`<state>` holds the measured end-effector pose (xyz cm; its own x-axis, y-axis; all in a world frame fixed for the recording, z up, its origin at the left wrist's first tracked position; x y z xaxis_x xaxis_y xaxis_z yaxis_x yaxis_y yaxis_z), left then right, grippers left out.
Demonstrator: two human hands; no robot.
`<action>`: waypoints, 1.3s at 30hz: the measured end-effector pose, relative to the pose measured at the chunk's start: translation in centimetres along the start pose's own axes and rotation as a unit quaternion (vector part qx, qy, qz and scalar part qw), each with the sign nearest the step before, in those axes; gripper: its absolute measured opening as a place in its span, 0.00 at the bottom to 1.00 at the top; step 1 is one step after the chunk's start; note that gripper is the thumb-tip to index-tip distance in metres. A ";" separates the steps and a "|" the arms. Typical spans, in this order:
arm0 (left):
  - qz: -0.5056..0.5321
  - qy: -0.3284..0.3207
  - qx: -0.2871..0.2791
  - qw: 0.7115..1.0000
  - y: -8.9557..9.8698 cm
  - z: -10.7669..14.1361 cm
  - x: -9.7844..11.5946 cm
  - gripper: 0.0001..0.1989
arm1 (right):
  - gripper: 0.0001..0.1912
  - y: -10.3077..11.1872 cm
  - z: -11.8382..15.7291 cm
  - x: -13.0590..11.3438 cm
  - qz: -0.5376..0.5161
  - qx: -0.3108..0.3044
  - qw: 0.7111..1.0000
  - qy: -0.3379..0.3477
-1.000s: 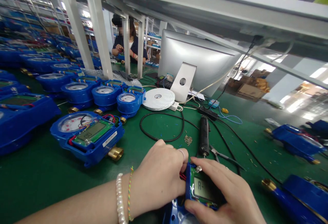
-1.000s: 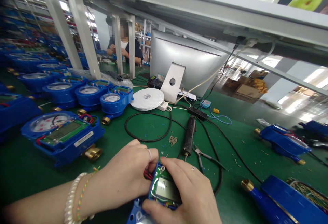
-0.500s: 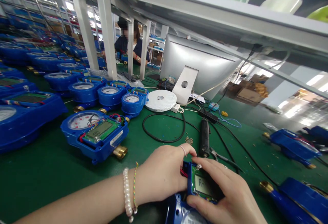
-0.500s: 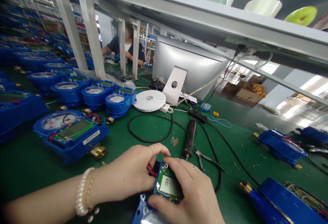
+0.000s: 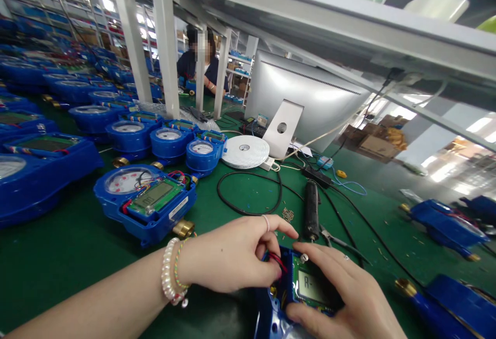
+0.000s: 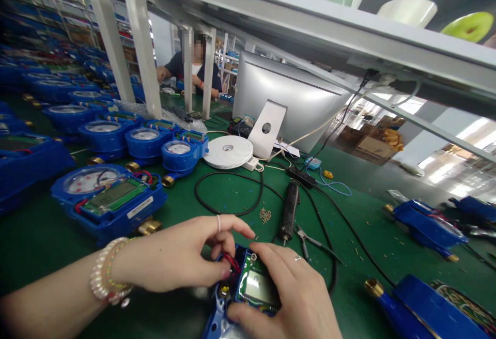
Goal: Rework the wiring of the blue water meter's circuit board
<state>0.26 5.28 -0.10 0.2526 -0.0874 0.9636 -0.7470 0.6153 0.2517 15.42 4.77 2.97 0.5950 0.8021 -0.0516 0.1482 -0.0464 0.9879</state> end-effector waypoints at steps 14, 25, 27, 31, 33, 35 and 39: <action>0.015 -0.021 0.038 0.999 0.1 0.8 -0.2 0.13 | 0.28 -0.8 -0.3 0.5 -0.108 -0.040 0.992 -0.051; -0.147 -0.045 0.164 0.974 -0.3 2.3 1.0 0.06 | 0.30 -2.2 0.0 1.4 -0.214 -0.146 0.946 -0.193; -0.188 -0.053 0.184 0.963 0.2 2.6 1.6 0.06 | 0.30 -2.1 0.0 1.3 -0.221 -0.151 0.943 -0.199; -0.184 -0.041 0.176 0.966 0.6 2.5 1.8 0.07 | 0.32 -2.1 -0.1 1.2 -0.225 -0.131 0.944 -0.202; -0.140 -0.052 0.140 0.979 0.0 1.9 1.5 0.12 | 0.35 -2.1 0.0 1.2 -0.228 -0.113 0.947 -0.194; -0.086 -0.066 0.109 0.988 -0.8 1.4 0.9 0.13 | 0.40 -2.0 0.2 1.2 -0.235 -0.100 0.952 -0.169; -0.035 -0.073 0.102 0.991 -1.7 0.9 0.0 0.09 | 0.32 -1.4 1.0 1.4 -0.294 -0.091 0.946 -0.100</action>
<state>0.95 3.58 -0.48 0.2281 -0.2465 0.9419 -0.8430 0.4341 0.3178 16.81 5.35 1.41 0.5923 0.5272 -0.6093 0.3734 0.4906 0.7874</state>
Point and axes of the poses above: each hand's wrist, its own z-axis away from the middle knuckle, its own y-axis out of the back of the hand, x = y × z, the point moved 6 cm from there along -z, towards the middle knuckle, and after that the axes turned 10 degrees about -x, right-handed, at the moved point
